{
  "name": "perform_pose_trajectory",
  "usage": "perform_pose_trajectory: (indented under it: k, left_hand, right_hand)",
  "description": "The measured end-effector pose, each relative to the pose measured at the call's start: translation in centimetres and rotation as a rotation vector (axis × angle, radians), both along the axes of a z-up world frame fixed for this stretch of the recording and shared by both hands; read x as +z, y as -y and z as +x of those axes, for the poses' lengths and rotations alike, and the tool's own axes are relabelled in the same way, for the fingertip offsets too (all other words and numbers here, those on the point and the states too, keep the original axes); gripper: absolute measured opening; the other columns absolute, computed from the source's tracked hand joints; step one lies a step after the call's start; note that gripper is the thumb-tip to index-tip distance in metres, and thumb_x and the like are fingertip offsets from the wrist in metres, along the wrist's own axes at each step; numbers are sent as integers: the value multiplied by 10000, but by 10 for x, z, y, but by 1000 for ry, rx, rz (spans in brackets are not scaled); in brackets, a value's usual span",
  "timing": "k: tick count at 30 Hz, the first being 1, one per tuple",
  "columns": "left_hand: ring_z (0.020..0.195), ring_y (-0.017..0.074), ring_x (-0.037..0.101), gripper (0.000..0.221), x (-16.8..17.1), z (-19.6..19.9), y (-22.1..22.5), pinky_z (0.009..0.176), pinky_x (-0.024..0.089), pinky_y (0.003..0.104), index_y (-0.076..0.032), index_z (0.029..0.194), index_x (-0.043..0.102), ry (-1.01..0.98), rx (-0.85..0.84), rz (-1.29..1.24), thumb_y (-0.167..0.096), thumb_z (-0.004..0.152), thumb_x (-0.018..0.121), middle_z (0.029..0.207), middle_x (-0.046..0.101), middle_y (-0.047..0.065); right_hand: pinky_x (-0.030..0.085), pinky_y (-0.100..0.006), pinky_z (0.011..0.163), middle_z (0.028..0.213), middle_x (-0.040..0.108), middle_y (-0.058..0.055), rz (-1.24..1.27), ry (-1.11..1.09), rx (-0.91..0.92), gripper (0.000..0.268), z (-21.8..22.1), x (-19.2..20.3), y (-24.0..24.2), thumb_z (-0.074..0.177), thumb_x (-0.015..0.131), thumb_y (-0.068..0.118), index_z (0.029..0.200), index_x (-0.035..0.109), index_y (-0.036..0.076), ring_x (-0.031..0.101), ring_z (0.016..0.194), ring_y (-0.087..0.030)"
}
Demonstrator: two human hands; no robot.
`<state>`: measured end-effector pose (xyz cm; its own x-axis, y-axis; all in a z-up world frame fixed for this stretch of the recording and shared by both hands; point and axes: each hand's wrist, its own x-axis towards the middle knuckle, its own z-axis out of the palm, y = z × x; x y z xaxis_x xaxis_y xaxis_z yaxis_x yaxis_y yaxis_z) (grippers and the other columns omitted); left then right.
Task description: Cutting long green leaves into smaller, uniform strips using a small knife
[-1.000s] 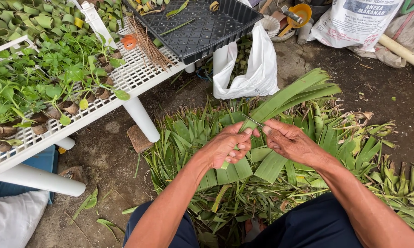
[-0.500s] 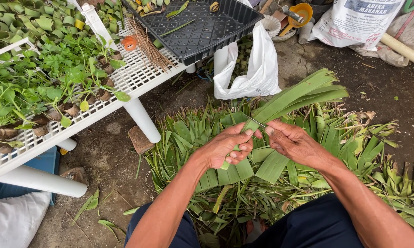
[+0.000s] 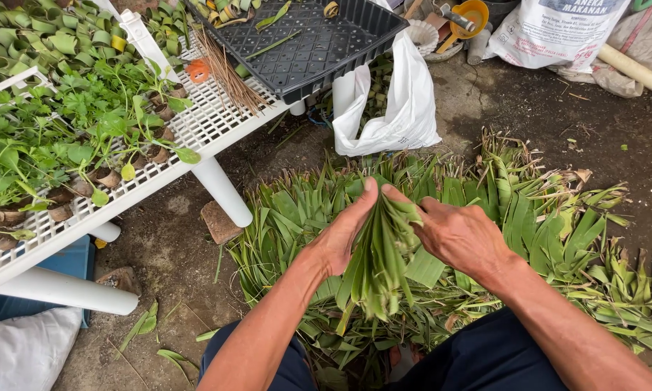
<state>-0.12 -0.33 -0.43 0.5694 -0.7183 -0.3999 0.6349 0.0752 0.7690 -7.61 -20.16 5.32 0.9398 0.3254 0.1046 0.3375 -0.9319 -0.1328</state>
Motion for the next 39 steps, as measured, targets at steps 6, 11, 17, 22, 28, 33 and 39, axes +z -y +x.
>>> perform_pose_trajectory:
  k: [6,11,17,22,28,33,39]
  left_hand:
    - [1106,306,643,808,-7,-14,4,884,582,454,-43,1304,570,-86,291,170,-344,654,943,1163,638,198]
    - [1331,346,474,822,6,-10,0,1133,402,494,-37,1322,534,-17,289,232,-346,658,908,1309,501,225]
    - [1182,318,560,664,-26,3,5,870,586,383,-70,1278,582,48,226,294,-356,727,816,1243,500,202]
    - [1294,337,454,619,0,1,-1,1015,452,439,-43,1260,598,175,111,344,-374,770,780,1314,456,215]
    - [749,129,506,253,-17,6,-13,515,435,213,-40,1015,597,311,-122,448,-250,896,673,1002,537,131]
    - [744,133,483,213,-39,5,-7,496,392,234,-86,967,544,338,-227,421,-258,916,659,946,472,75]
    - [1172,347,575,713,-6,4,-19,545,441,252,60,1422,416,262,-252,442,-365,918,687,1487,333,372]
  right_hand:
    - [536,-210,498,733,553,69,-314,235,93,680,3,-17,1,993,479,154,1641,305,268,524,425,-39]
    - [492,-163,446,741,538,94,-361,247,81,764,5,-19,2,978,437,170,1674,175,341,465,401,-17]
    - [546,-214,442,792,636,37,-182,164,85,678,6,-18,2,1013,435,192,1650,251,338,558,389,-60]
    - [595,-327,489,786,768,-91,459,-190,-11,477,12,-14,1,1015,524,227,1491,501,263,637,418,-170]
    - [511,-296,450,602,709,-131,944,-681,-91,106,22,-24,20,941,669,46,969,765,9,546,436,-178]
    - [455,-227,289,591,661,-138,1112,-835,25,127,32,-39,29,950,663,38,909,743,-51,492,376,-113]
    - [470,-241,284,607,682,-133,1167,-789,245,144,44,-58,48,954,651,44,994,753,-49,494,378,-107]
